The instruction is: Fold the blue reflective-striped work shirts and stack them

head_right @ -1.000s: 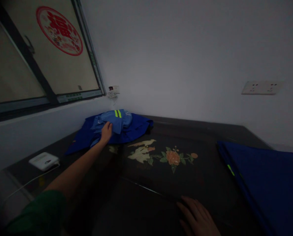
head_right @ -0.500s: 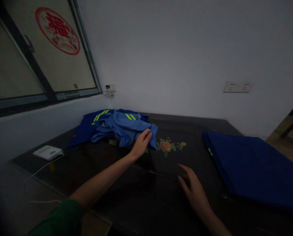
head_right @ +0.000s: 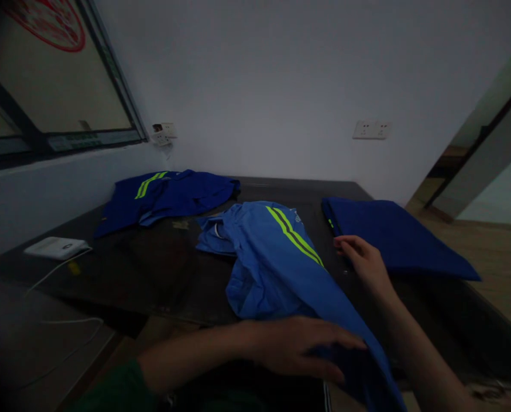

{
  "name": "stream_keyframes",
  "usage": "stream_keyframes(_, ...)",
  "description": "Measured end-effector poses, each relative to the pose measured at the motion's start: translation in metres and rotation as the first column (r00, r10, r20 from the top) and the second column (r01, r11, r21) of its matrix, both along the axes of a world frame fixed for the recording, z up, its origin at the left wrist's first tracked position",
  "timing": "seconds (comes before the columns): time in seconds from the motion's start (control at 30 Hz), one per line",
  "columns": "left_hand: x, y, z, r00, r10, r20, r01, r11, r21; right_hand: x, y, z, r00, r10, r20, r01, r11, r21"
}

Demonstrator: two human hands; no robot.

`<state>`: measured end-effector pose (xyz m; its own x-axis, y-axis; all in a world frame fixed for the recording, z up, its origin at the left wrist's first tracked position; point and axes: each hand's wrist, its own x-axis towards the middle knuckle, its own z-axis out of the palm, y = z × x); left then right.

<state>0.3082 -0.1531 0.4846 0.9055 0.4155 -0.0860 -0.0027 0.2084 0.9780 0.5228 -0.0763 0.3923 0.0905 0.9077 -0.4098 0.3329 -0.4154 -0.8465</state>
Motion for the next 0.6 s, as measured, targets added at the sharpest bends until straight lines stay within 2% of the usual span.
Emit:
stream_keyframes(0.07, -0.042, 0.012, -0.002, 0.986, 0.162, -0.044, -0.164, 0.985, -0.055, 0.004, -0.009, 0.031, 0.995, 0.079, 0.068, -0.080, 0.997, 0.009)
stream_keyframes(0.1, -0.068, 0.022, -0.008, 0.950, 0.292, -0.106, -0.297, 0.954, -0.033, 0.003, -0.015, 0.047, 0.987, 0.127, 0.097, -0.129, 0.992, 0.006)
stream_keyframes(0.13, -0.096, 0.033, -0.017, 0.884, 0.429, -0.185, -0.430, 0.902, 0.038, 0.000, -0.023, 0.061, 0.976, 0.185, 0.115, -0.186, 0.982, -0.001)
stream_keyframes(0.2, -0.151, 0.057, -0.042, 0.658, 0.676, -0.332, -0.602, 0.737, 0.307, -0.016, -0.042, 0.081, 0.933, 0.346, 0.101, -0.347, 0.938, -0.007)
stream_keyframes(0.23, -0.177, 0.067, -0.057, 0.513, 0.775, -0.368, -0.619, 0.631, 0.467, -0.027, -0.052, 0.086, 0.896, 0.437, 0.082, -0.439, 0.899, 0.003)
stream_keyframes(0.27, -0.200, 0.077, -0.072, 0.418, 0.820, -0.391, -0.568, 0.572, 0.592, -0.041, -0.062, 0.087, 0.850, 0.521, 0.073, -0.524, 0.852, 0.017)
stream_keyframes(0.33, -0.233, 0.089, -0.099, 0.408, 0.790, -0.457, -0.384, 0.603, 0.699, -0.069, -0.080, 0.081, 0.753, 0.648, 0.113, -0.654, 0.756, 0.030)
stream_keyframes(0.4, -0.251, 0.094, -0.119, 0.423, 0.715, -0.557, -0.235, 0.680, 0.695, -0.094, -0.093, 0.067, 0.658, 0.722, 0.214, -0.733, 0.679, -0.035)
stream_keyframes(0.47, -0.257, 0.096, -0.130, 0.390, 0.673, -0.629, -0.184, 0.726, 0.663, -0.110, -0.098, 0.051, 0.580, 0.749, 0.320, -0.756, 0.642, -0.130)
stream_keyframes(0.53, -0.257, 0.098, -0.131, 0.348, 0.673, -0.653, -0.198, 0.734, 0.650, -0.113, -0.095, 0.038, 0.566, 0.729, 0.386, -0.729, 0.661, -0.178)
stream_keyframes(0.6, -0.258, 0.105, -0.125, 0.334, 0.682, -0.650, -0.221, 0.727, 0.650, -0.105, -0.088, 0.031, 0.650, 0.667, 0.364, -0.669, 0.730, -0.142)
